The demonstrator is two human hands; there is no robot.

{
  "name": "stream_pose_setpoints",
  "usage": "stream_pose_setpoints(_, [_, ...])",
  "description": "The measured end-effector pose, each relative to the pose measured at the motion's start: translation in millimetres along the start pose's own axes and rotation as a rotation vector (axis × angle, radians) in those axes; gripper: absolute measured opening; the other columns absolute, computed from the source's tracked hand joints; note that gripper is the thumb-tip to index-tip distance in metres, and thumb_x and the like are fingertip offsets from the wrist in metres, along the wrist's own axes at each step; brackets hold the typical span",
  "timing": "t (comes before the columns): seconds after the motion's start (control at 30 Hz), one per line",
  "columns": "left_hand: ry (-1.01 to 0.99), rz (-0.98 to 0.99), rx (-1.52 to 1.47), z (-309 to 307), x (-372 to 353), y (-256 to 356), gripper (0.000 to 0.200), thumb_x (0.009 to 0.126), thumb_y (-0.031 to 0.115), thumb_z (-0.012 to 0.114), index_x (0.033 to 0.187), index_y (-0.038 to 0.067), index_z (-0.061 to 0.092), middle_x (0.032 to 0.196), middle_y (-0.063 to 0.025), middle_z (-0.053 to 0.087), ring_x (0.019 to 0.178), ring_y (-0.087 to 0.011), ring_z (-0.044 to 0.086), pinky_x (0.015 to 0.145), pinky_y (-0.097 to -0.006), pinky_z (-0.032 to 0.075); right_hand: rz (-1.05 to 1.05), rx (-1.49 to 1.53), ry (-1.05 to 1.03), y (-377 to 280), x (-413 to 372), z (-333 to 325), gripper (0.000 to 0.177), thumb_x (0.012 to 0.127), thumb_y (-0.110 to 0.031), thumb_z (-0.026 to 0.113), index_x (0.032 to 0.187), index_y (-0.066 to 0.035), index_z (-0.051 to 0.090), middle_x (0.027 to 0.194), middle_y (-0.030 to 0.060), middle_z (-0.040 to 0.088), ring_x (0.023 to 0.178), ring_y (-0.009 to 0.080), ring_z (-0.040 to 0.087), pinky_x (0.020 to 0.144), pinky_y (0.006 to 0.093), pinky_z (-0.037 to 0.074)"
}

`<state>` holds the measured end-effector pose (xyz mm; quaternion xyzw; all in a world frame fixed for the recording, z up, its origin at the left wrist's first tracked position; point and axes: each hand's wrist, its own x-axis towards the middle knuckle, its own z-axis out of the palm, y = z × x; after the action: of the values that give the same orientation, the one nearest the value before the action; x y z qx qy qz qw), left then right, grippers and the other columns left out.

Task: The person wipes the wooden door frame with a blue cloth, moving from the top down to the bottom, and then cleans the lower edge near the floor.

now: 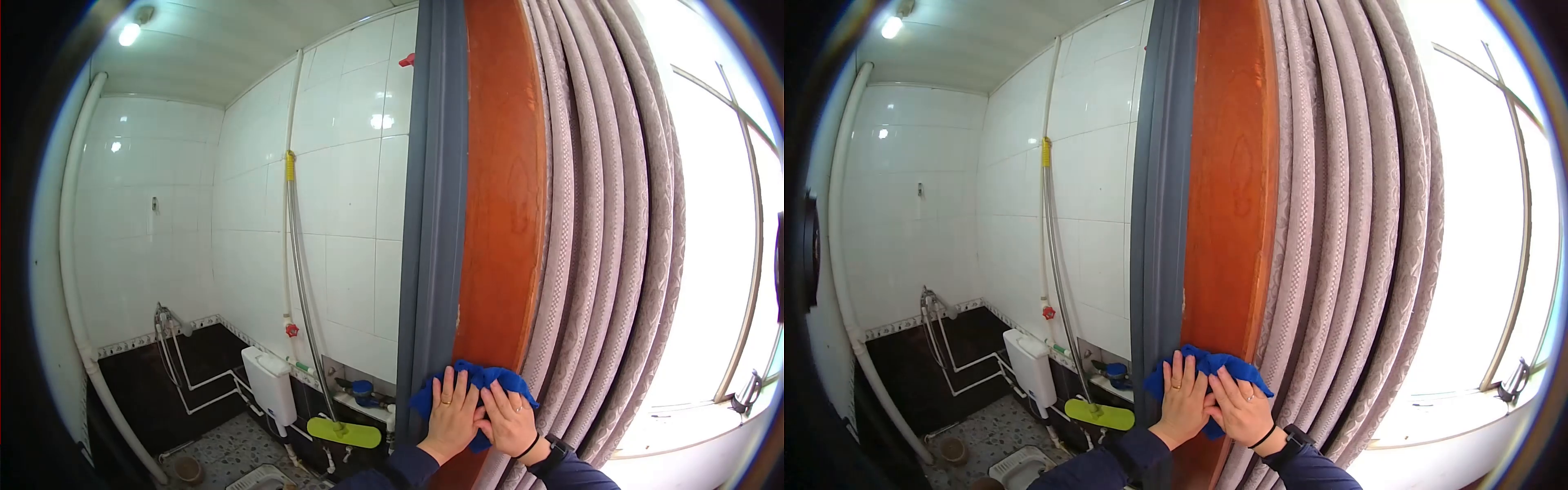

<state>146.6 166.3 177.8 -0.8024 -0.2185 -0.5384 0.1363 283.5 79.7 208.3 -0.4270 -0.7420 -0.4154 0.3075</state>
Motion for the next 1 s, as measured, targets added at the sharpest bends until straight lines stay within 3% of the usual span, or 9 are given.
stream_pose_setpoints(0.13, [0.027,0.025,-0.017,-7,17,1,0.051,0.086,0.024,0.061,0.125,-0.006,0.048,0.144,-0.0306,0.030,0.140,-0.0509,0.015,0.110,-0.0653,0.011,-0.033,-0.078,-0.033,10,17,-15,0.058,0.078,-0.031,0.068,0.128,-0.004,0.057,0.136,0.0118,0.051,0.114,0.0267,0.052,0.094,0.0364,0.040])
stream_pose_setpoints(0.2, [0.048,0.006,0.012,-21,42,4,0.049,0.088,0.027,0.060,0.125,-0.003,0.050,0.146,-0.0268,0.032,0.140,-0.0470,0.019,0.111,-0.0622,0.014,-0.013,-0.099,-0.024,15,38,-25,0.060,0.077,-0.030,0.068,0.130,-0.004,0.056,0.137,0.0106,0.051,0.114,0.0257,0.052,0.093,0.0351,0.040])
stream_pose_setpoints(0.43, [0.206,0.048,0.060,-58,137,5,0.052,0.089,0.024,0.058,0.132,-0.003,0.047,0.150,-0.0248,0.028,0.142,-0.0435,0.019,0.113,-0.0578,0.016,-0.009,-0.169,0.097,40,121,-63,0.063,0.077,-0.025,0.068,0.133,-0.001,0.050,0.142,0.0137,0.045,0.126,0.0316,0.044,0.104,0.0423,0.034])
stream_pose_setpoints(0.73, [0.387,0.079,0.090,-86,229,-2,0.056,0.094,0.022,0.051,0.143,0.000,0.036,0.153,-0.0233,0.023,0.143,-0.0419,0.018,0.114,-0.0561,0.014,-0.013,-0.265,0.235,65,205,-98,0.056,0.087,-0.025,0.060,0.136,-0.003,0.048,0.144,0.0137,0.043,0.131,0.0302,0.040,0.109,0.0431,0.030])
stream_pose_setpoints(1.0, [0.387,0.105,0.056,-86,237,-9,0.056,0.095,0.019,0.051,0.144,0.000,0.033,0.153,-0.0249,0.022,0.143,-0.0432,0.015,0.114,-0.0562,0.012,0.007,-0.288,0.275,64,210,-89,0.056,0.089,-0.025,0.058,0.138,-0.001,0.045,0.146,0.0143,0.040,0.133,0.0316,0.038,0.109,0.0442,0.029])
